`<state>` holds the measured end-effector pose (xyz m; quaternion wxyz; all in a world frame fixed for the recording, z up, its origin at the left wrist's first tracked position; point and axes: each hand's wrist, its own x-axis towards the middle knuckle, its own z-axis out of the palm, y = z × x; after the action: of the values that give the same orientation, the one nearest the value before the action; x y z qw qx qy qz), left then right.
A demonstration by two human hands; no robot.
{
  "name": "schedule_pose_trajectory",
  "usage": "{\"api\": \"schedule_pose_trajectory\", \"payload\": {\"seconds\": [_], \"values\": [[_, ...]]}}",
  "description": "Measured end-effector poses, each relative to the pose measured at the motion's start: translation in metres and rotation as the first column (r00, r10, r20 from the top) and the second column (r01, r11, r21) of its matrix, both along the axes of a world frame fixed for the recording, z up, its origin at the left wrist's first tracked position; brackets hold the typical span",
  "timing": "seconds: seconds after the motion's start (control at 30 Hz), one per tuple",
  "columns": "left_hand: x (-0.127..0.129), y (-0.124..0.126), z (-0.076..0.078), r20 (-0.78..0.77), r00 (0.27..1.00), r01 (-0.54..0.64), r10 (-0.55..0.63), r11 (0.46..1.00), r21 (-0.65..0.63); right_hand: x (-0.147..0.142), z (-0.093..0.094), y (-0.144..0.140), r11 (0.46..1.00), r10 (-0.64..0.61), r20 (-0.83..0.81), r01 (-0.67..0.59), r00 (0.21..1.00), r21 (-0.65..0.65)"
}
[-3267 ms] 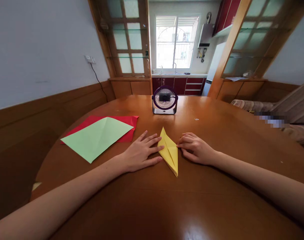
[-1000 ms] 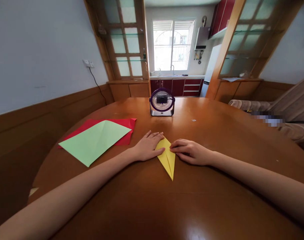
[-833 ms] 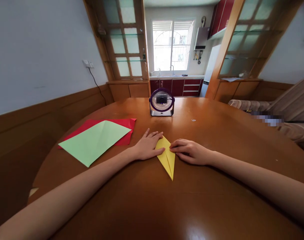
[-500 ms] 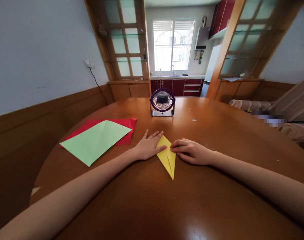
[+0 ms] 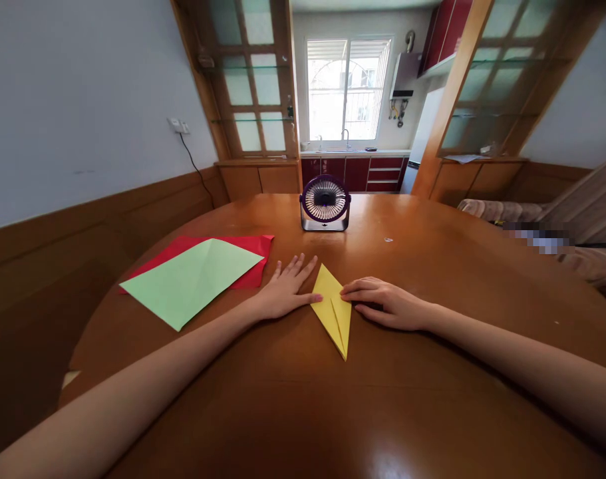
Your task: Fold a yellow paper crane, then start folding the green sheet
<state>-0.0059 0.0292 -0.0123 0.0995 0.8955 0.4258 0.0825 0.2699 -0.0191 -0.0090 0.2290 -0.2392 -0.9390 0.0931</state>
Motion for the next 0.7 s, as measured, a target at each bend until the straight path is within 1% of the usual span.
{"api": "schedule_pose_trajectory", "payload": {"seconds": [0.1, 0.17, 0.23, 0.3, 0.33, 0.43, 0.57, 0.63, 0.7], "values": [[-0.003, -0.003, 0.004, 0.134, 0.991, 0.036, -0.031, 0.999, -0.036, 0.000, 0.000, -0.001, 0.999, -0.032, -0.048, 0.034, 0.998, 0.035], [-0.005, -0.006, 0.010, 0.242, 0.964, 0.133, -0.113, 0.989, -0.069, 0.000, 0.000, -0.001, 0.997, -0.054, -0.051, 0.057, 0.997, 0.059], [-0.008, -0.009, 0.016, 0.325, 0.919, 0.268, -0.223, 0.958, -0.102, -0.001, -0.001, 0.000, 0.996, -0.059, -0.040, 0.062, 0.997, 0.070], [-0.010, -0.010, 0.019, 0.369, 0.878, 0.377, -0.306, 0.916, -0.137, 0.000, -0.003, 0.002, 0.996, -0.054, -0.038, 0.057, 0.998, 0.067], [-0.011, -0.009, 0.020, 0.379, 0.866, 0.406, -0.326, 0.901, -0.154, 0.000, -0.003, 0.003, 0.997, -0.049, -0.041, 0.052, 0.998, 0.059], [-0.013, -0.006, 0.019, 0.399, 0.854, 0.424, -0.332, 0.891, -0.165, 0.002, -0.005, 0.008, 1.000, -0.027, -0.057, 0.027, 0.998, 0.008], [-0.016, -0.001, 0.012, 0.392, 0.847, 0.424, -0.359, 0.901, -0.092, 0.004, -0.006, 0.013, 0.991, -0.011, -0.099, -0.003, 0.995, -0.134], [-0.016, 0.001, 0.009, 0.358, 0.838, 0.445, -0.412, 0.896, -0.011, 0.004, -0.005, 0.014, 0.981, -0.014, -0.126, -0.011, 0.992, -0.192], [-0.015, 0.000, 0.008, 0.309, 0.817, 0.476, -0.486, 0.872, 0.111, 0.004, -0.003, 0.012, 0.978, -0.035, -0.147, 0.003, 0.988, -0.211]]}}
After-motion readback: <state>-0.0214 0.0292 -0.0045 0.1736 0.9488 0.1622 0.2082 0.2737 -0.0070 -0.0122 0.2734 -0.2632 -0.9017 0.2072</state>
